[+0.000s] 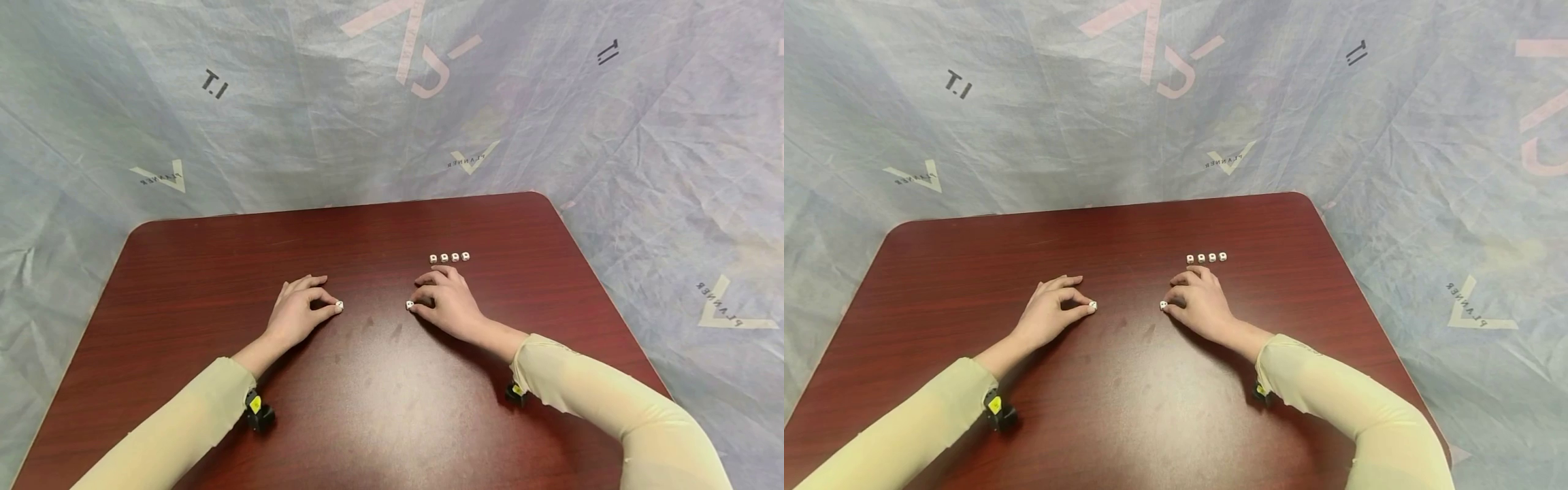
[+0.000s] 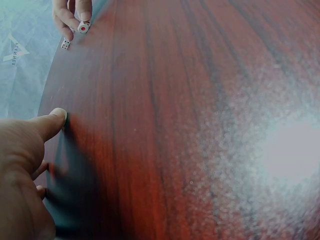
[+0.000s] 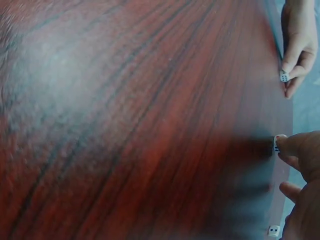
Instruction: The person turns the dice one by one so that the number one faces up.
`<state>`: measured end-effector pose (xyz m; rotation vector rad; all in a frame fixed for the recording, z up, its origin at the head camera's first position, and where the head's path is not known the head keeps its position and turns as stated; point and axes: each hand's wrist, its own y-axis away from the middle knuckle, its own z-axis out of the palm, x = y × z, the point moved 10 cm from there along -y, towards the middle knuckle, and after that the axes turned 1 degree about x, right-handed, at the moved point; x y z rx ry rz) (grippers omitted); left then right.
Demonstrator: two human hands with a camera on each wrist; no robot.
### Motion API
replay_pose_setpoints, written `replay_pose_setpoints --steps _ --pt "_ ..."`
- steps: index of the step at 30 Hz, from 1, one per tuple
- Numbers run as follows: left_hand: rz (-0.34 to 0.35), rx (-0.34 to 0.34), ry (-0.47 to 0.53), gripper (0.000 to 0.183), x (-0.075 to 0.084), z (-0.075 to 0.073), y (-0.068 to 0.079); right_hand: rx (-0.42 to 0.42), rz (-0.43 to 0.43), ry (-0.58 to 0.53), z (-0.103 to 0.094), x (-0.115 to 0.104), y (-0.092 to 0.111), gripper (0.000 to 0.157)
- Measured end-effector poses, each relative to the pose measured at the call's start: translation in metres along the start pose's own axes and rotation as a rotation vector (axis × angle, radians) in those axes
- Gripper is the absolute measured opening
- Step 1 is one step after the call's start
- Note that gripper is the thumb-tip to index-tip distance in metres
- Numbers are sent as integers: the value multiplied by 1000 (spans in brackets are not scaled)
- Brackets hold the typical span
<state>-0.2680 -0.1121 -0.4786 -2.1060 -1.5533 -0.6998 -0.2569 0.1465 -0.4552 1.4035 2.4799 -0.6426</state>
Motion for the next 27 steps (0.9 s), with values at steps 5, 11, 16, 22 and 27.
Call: replay_pose_setpoints --steps 5,11,16,22,27 --pt "1 2 1 8 -1 0 0 -1 5 -14 0 0 1 12" --pt "5 2 5 8 -2 0 0 13 9 -23 -8 -1 0 18" --pt "2 1 3 9 -2 0 0 -4 11 9 -7 0 0 20" --pt "5 3 -1 9 -2 1 -1 -10 10 46 -4 0 -1 21" --pt "4 1 2 9 -2 2 -1 -1 14 55 -3 1 -2 20"
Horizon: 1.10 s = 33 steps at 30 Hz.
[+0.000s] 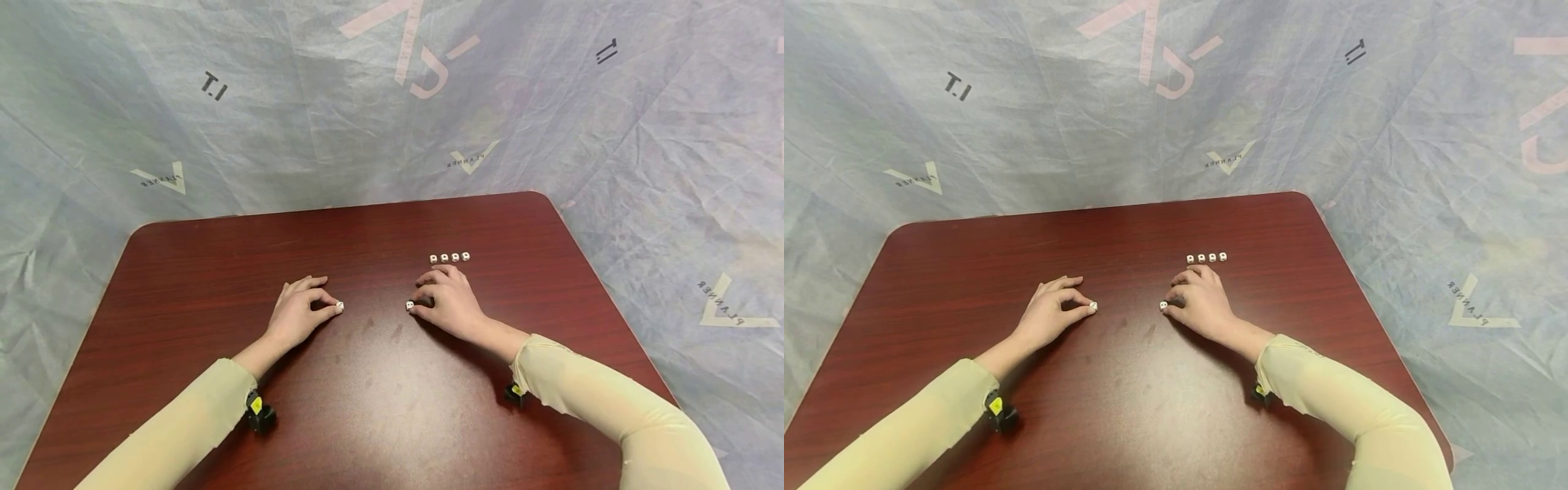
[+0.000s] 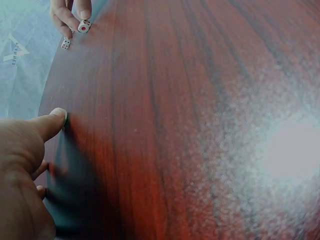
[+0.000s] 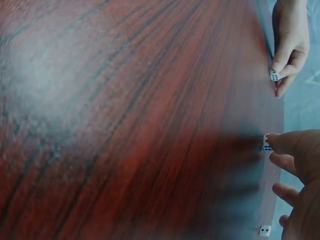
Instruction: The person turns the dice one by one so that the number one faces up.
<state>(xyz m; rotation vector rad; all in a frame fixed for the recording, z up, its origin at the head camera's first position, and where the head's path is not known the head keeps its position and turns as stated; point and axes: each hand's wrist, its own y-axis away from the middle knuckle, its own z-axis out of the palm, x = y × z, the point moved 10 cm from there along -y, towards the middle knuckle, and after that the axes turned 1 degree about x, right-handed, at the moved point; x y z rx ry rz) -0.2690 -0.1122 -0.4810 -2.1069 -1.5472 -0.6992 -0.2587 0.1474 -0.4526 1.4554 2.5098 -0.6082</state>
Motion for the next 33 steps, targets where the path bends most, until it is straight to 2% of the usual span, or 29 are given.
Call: replay_pose_setpoints --steps 11,26,29,33 --pt "-1 -3 -1 9 1 0 0 13 -10 -3 -1 -3 -1 16" --pt "-5 -8 0 9 1 1 0 39 -69 58 -1 -9 -2 11" --pt "-5 -11 2 9 1 1 1 61 -61 6 -5 -9 -1 9" --pt "-8 -13 1 10 0 1 1 79 9 -144 -9 -1 2 10"
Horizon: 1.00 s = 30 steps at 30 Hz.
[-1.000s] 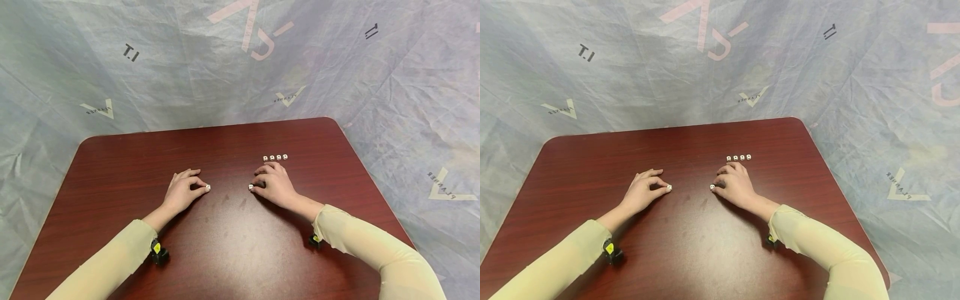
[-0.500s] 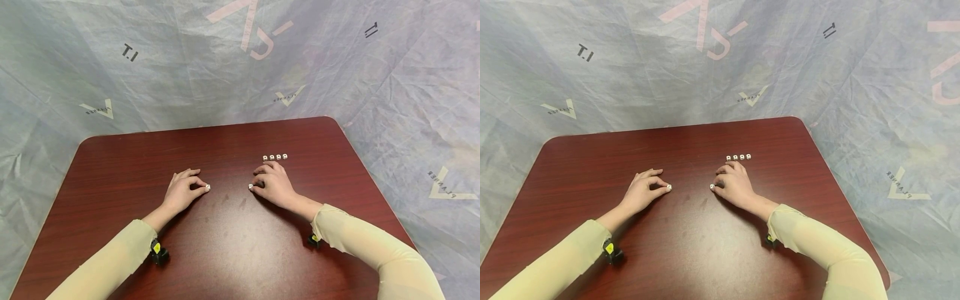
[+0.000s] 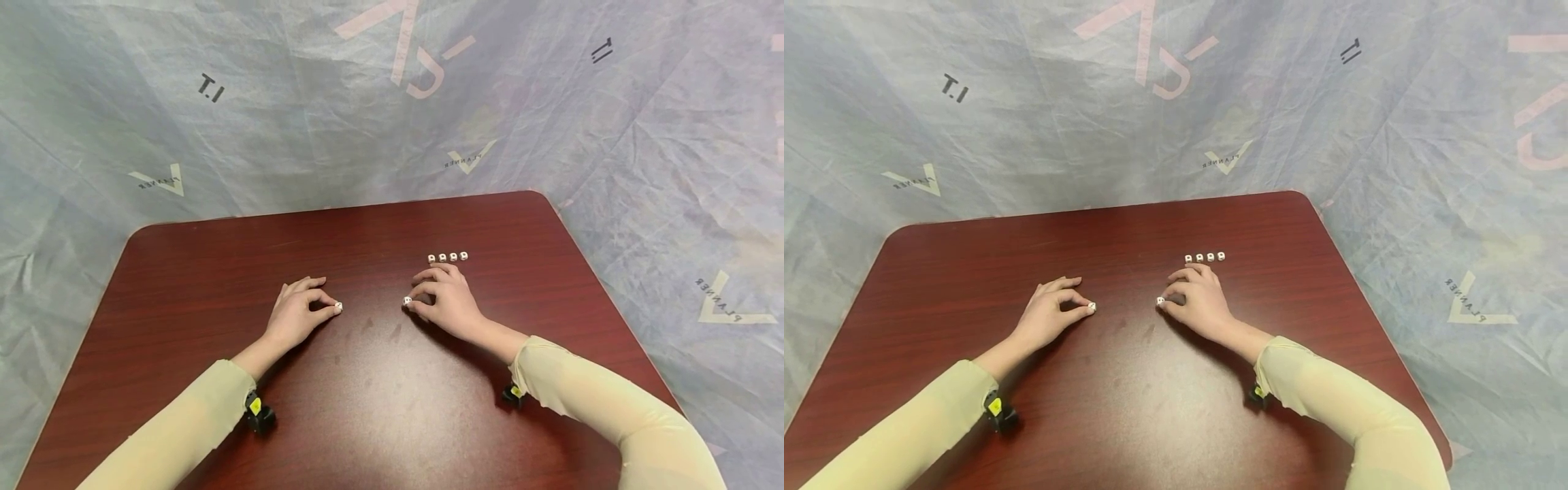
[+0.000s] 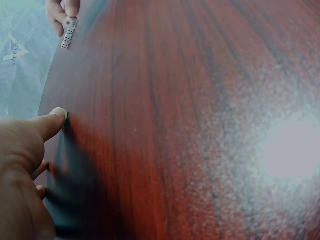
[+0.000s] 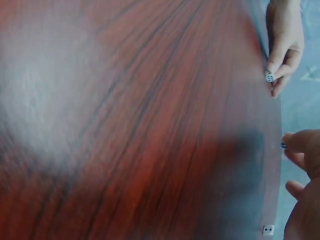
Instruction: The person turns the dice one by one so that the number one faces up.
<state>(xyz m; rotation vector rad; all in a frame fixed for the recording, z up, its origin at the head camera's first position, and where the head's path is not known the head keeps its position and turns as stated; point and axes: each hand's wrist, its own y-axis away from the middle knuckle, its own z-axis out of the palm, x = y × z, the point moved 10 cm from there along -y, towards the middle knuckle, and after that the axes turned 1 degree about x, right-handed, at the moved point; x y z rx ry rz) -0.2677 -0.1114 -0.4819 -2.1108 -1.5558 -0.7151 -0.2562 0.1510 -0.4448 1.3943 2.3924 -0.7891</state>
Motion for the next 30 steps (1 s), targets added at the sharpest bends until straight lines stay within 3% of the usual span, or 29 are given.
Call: replay_pose_setpoints --steps 9,16,23,30 --pt "4 -2 -4 10 -1 1 0 -2 197 -317 -4 13 8 10" --pt "12 5 -7 10 -2 2 -1 -11 276 -440 1 19 19 12" --pt "7 1 -9 10 -3 2 -1 4 308 -467 8 25 29 12" --pt "2 -3 -13 11 -2 2 -2 11 285 -351 14 28 34 13"
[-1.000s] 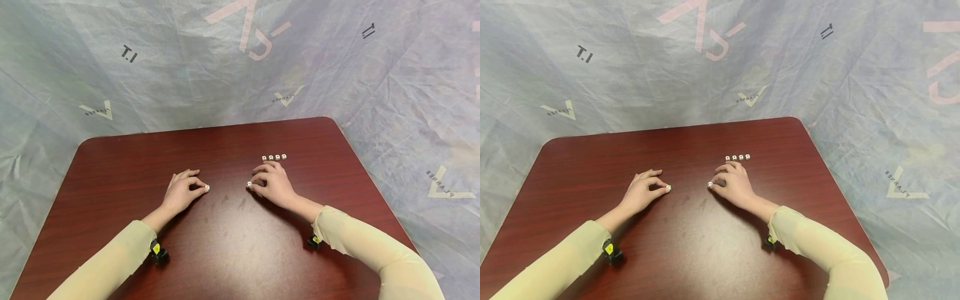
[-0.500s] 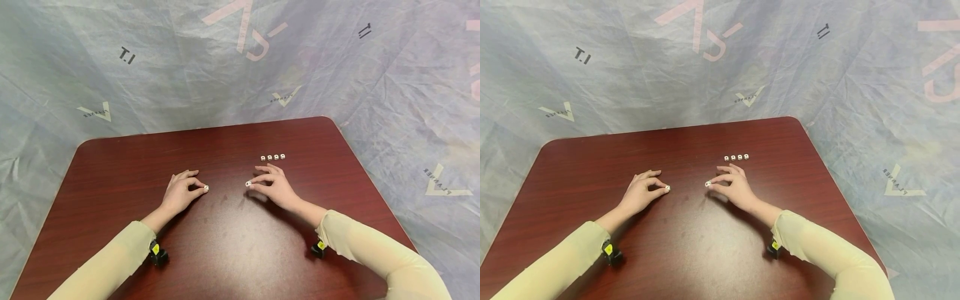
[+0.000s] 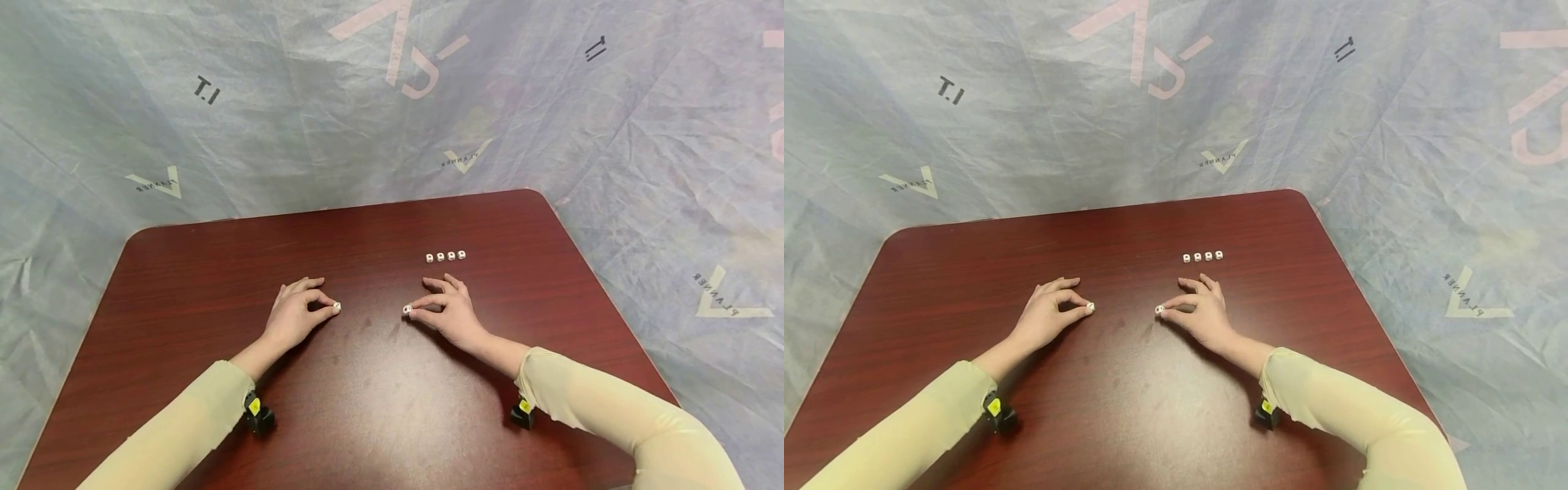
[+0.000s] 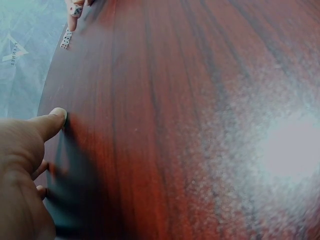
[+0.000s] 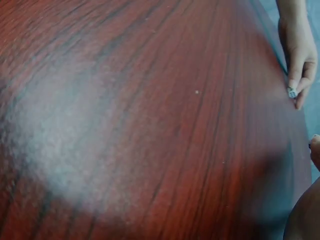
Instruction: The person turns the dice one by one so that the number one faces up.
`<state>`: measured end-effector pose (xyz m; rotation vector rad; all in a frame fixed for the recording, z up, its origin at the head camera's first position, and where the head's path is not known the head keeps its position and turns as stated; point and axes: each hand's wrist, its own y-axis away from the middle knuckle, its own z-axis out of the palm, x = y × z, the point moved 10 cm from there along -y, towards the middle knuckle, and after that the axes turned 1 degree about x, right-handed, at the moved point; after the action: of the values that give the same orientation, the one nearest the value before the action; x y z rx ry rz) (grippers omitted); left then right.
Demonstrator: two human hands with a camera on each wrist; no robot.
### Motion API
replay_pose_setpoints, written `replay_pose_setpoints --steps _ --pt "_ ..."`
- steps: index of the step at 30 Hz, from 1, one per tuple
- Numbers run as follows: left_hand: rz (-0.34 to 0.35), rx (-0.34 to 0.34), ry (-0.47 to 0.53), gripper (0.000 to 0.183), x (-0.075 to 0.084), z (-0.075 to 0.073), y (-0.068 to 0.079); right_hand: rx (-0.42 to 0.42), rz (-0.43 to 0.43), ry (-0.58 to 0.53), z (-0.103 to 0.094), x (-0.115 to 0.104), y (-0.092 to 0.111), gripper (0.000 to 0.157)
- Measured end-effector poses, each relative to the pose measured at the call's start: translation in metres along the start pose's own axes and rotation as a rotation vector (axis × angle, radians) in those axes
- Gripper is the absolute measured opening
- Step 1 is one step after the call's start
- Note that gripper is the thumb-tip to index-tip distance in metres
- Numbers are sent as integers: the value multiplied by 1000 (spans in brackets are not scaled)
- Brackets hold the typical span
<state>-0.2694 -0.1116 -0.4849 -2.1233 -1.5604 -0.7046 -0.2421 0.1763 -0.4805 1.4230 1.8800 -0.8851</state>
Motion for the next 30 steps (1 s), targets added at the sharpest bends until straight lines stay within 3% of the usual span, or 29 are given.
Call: replay_pose_setpoints --steps 5,14,30 --pt "2 0 -1 11 0 0 0 -4 -21 73 4 0 1 13" --pt "8 5 -7 11 0 1 -1 -12 7 115 7 2 2 12" --pt "8 8 1 10 -1 1 -1 -7 -46 185 11 1 4 12"
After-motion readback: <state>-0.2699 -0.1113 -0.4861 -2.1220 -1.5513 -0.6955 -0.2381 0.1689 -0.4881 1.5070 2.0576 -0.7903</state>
